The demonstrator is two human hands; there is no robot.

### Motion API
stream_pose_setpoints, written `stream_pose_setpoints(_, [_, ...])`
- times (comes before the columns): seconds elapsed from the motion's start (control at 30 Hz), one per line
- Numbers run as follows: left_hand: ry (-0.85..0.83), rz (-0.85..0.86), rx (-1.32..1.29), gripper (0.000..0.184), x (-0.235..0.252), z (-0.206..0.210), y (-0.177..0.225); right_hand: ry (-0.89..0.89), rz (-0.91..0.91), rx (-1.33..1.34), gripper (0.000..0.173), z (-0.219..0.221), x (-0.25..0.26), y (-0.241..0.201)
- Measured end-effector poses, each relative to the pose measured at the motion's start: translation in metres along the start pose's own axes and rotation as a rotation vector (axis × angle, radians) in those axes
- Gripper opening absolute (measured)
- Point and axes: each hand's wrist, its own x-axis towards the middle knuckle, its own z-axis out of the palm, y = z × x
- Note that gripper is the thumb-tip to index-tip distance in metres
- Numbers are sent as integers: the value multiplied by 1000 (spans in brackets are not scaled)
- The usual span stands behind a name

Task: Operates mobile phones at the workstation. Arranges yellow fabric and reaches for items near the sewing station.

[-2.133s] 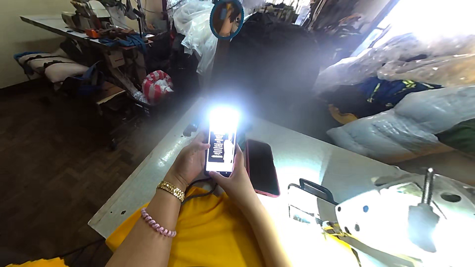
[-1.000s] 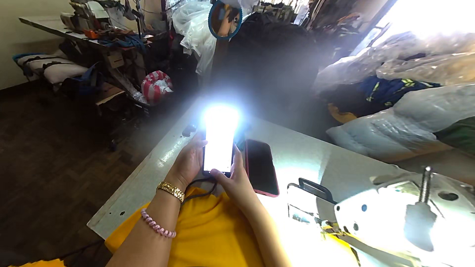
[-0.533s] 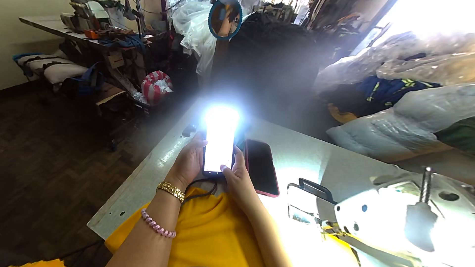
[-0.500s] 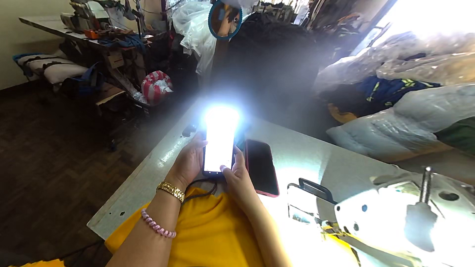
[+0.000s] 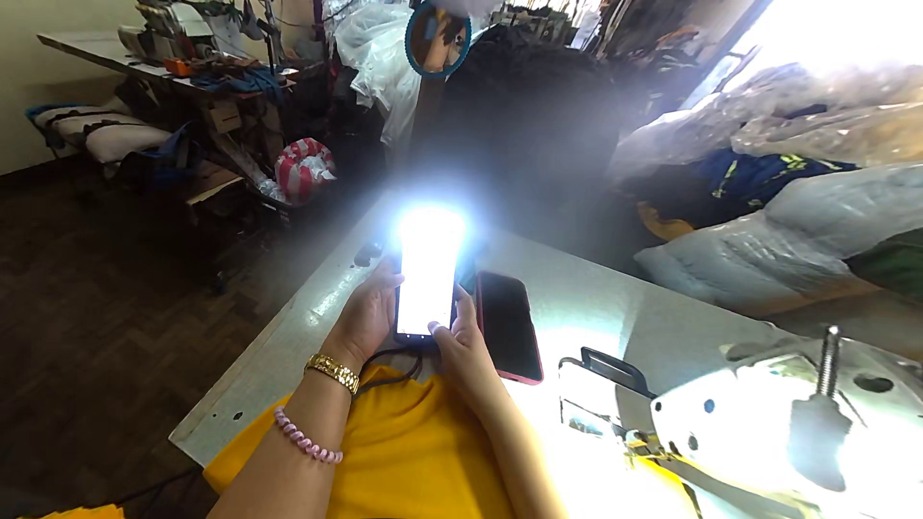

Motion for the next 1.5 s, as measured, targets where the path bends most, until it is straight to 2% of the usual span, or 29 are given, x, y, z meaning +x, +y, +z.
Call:
stream_pose_setpoints(0.4, [6,-8,-3,53,0,0,-1,0,-1,-5,69,0,-1,0])
stream_pose_setpoints(1.5, [-6,-16,-9,50,0,0,1,-16,15,52,80,-1,-2,0])
